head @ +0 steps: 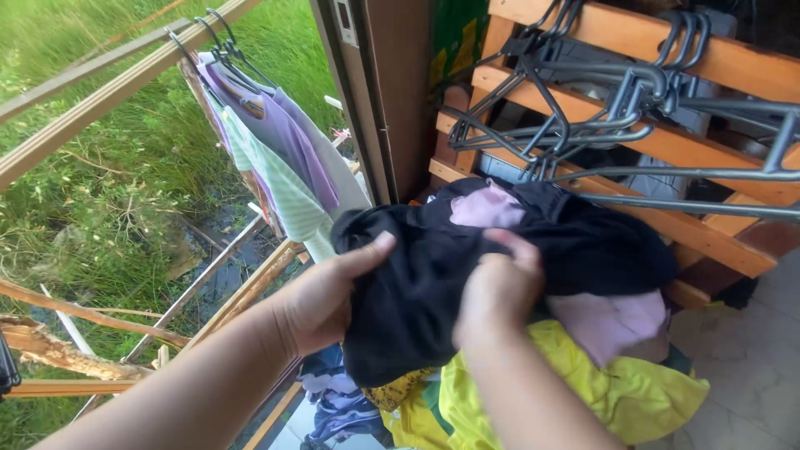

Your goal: Hanging various items of clothing on plastic hangers and placing them on a wooden drying rack.

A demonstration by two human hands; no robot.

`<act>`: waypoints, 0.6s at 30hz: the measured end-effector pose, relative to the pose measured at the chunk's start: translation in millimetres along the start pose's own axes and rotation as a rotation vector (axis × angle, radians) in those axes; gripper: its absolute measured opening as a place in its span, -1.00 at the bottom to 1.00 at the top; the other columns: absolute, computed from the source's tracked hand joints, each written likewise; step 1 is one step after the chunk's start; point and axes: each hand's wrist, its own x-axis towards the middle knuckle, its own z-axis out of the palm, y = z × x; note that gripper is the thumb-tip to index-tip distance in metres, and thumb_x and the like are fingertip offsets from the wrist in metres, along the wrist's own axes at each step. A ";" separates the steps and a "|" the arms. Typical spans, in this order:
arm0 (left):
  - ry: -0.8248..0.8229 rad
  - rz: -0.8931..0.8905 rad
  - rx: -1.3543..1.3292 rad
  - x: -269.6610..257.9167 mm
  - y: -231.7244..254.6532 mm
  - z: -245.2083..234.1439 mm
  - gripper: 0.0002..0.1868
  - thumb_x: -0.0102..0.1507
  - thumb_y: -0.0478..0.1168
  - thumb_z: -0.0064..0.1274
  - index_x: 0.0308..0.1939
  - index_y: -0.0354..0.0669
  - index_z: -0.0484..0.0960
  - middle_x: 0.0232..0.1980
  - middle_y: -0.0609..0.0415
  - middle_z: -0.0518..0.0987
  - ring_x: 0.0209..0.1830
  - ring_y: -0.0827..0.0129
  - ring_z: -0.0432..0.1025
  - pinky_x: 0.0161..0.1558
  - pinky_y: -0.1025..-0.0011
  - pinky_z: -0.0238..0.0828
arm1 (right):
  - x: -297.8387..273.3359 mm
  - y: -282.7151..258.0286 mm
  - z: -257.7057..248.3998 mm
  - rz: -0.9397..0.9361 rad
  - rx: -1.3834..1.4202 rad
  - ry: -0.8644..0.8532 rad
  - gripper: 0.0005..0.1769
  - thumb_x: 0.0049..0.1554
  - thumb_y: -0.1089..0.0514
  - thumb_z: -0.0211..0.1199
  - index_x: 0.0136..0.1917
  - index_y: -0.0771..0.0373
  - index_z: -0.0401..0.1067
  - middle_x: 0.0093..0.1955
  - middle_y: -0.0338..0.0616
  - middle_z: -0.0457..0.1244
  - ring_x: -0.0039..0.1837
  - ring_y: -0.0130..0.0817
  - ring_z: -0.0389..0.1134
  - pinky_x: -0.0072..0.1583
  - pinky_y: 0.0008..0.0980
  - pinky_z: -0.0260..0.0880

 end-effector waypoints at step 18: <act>0.165 0.073 -0.006 -17.9 26.5 -94.3 -0.77 0.13 -0.36 0.02 -0.19 -0.46 0.63 -0.27 -0.17 0.68 -0.36 0.18 0.61 -0.17 0.26 0.61 | 24.3 29.4 -0.7 -0.951 -0.966 -0.399 -0.19 -0.10 0.22 0.32 0.43 0.03 0.24 0.32 0.09 0.19 0.40 0.12 0.12 0.33 0.09 0.15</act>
